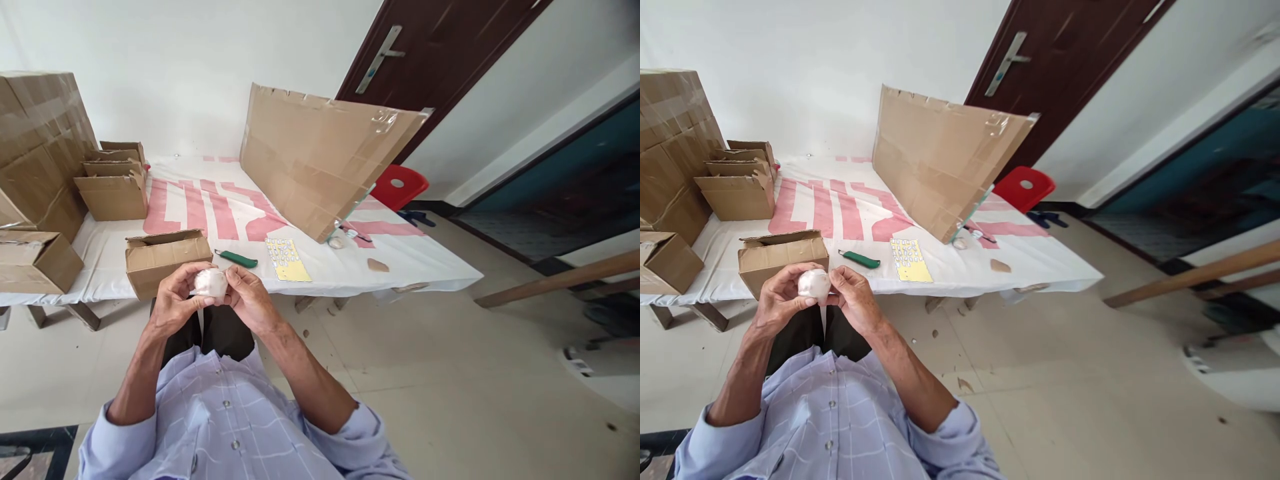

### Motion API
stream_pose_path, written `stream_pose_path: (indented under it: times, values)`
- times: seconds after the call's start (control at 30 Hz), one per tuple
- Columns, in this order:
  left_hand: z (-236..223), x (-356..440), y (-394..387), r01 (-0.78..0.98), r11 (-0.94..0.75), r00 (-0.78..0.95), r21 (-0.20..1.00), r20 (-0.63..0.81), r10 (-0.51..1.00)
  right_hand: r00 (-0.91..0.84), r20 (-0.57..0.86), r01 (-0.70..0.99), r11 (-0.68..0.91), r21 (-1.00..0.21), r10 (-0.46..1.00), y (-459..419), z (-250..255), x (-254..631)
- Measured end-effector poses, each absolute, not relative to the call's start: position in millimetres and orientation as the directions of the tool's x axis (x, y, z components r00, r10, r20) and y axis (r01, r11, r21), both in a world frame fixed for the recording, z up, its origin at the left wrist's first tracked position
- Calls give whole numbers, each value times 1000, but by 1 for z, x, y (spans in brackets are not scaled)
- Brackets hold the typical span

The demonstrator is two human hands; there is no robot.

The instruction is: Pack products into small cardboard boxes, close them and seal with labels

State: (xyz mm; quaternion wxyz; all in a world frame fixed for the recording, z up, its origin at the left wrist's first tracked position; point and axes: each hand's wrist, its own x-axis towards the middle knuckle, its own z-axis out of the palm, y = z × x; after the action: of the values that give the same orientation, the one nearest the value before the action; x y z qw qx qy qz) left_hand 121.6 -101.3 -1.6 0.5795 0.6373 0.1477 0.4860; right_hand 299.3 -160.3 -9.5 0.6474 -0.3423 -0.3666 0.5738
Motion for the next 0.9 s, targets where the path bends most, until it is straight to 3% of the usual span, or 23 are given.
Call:
stream_pose_path:
  times: [0.13, 0.37, 0.6, 0.9]
  values:
    - [-10, 126, -100, -434, -144, 465, 890, 358, 810, 143, 145, -378, 190, -906, 979, -169, -5, 298]
    - [-9, 128, -105, -364, -160, 442, 918, 321, 838, 179, 301, -166, 330, -929, 937, -174, -1, 302]
    - [0, 123, -109, -303, -102, 580, 947, 269, 769, 220, 400, 145, 376, -915, 890, -181, 6, 311]
    - [16, 128, -116, -193, -187, 570, 963, 265, 778, 248, 424, 226, 374, -899, 871, -184, 9, 303]
